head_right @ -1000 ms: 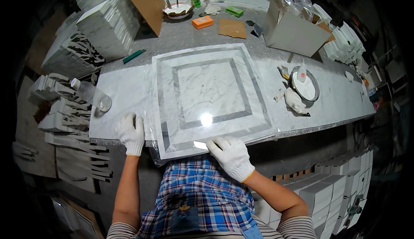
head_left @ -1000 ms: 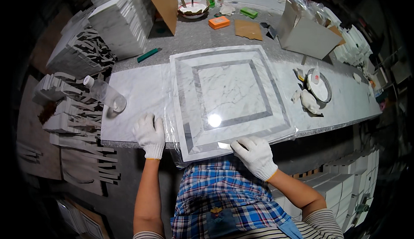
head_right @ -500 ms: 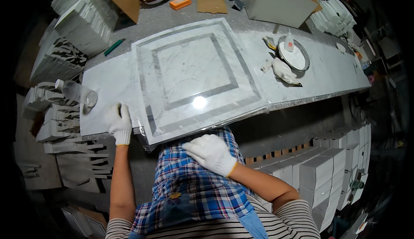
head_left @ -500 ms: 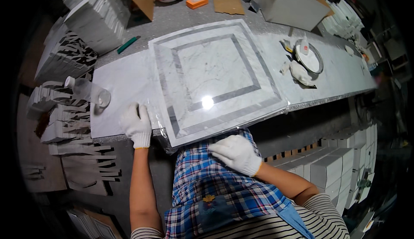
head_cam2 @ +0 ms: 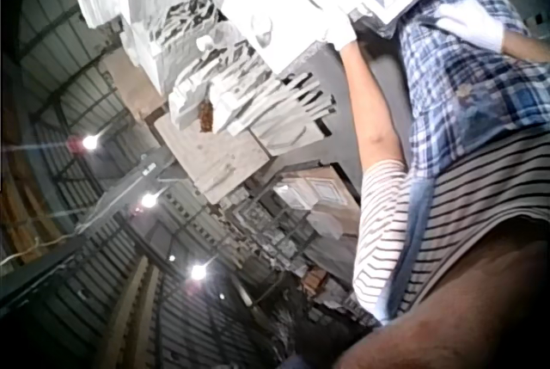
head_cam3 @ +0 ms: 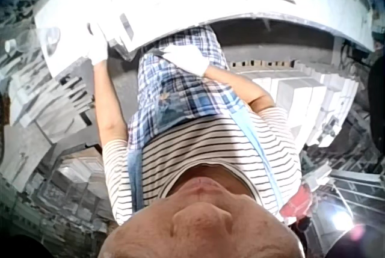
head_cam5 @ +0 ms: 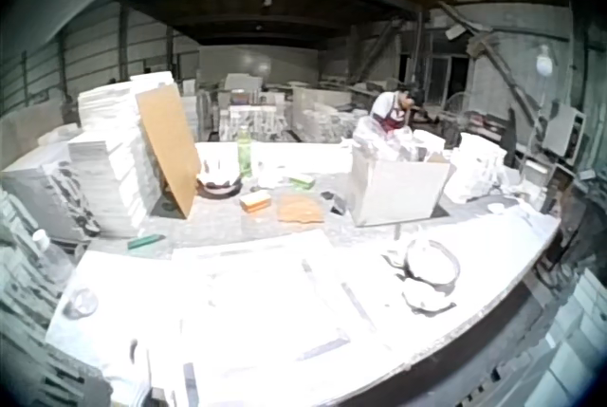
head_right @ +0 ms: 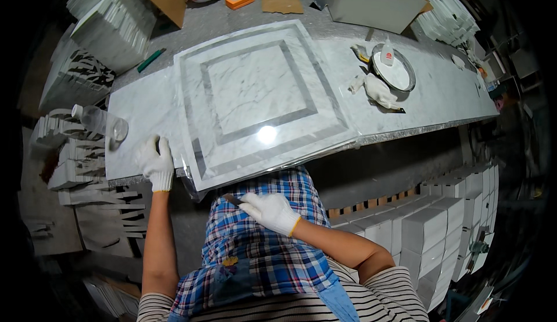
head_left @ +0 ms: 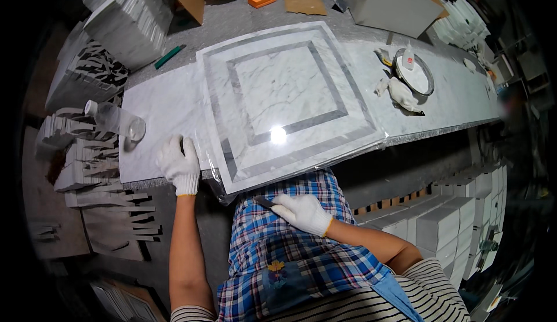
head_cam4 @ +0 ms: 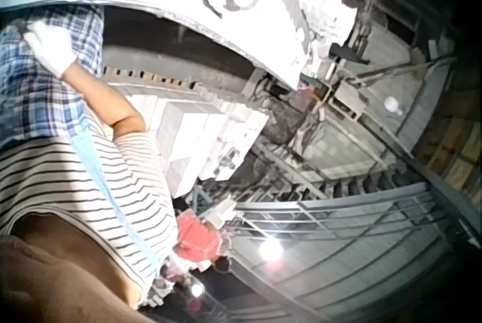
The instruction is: The person uses a utility knife to cut a clear plastic sheet covering a square marble-patterned tile. They repeatedly score the plastic along the tile's edges and corners, then peel away the cut strips to expose the tile surface.
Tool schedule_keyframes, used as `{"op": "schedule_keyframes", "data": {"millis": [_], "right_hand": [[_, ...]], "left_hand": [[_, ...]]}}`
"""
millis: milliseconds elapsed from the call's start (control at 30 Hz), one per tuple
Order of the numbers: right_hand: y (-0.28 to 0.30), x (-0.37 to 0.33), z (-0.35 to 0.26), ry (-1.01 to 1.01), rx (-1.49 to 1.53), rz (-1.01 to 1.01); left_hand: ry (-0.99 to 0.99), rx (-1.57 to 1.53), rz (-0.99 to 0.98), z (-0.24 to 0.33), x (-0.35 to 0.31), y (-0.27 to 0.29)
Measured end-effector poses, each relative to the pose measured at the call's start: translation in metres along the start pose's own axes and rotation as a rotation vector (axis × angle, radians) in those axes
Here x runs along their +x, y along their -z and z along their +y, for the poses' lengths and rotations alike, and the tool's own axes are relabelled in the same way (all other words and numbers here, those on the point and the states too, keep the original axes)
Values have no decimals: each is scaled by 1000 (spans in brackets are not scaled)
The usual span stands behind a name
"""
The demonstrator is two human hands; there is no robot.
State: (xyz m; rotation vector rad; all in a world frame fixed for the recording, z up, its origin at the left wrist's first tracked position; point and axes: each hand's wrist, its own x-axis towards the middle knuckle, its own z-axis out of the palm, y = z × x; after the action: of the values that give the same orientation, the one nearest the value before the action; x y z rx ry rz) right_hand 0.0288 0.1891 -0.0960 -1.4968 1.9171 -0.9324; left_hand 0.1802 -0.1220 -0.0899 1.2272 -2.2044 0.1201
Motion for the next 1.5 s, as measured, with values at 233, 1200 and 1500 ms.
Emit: {"op": "schedule_keyframes", "data": {"millis": [233,1200,1500], "right_hand": [[-17,8,25,-166,43,3],[-16,6,19,-54,3,-85],[68,43,-61,-13,291,-289]], "left_hand": [[-24,-12,44,1,3,1],[-2,-32,90,5,2,6],[17,-20,124,3,-1,4]]}}
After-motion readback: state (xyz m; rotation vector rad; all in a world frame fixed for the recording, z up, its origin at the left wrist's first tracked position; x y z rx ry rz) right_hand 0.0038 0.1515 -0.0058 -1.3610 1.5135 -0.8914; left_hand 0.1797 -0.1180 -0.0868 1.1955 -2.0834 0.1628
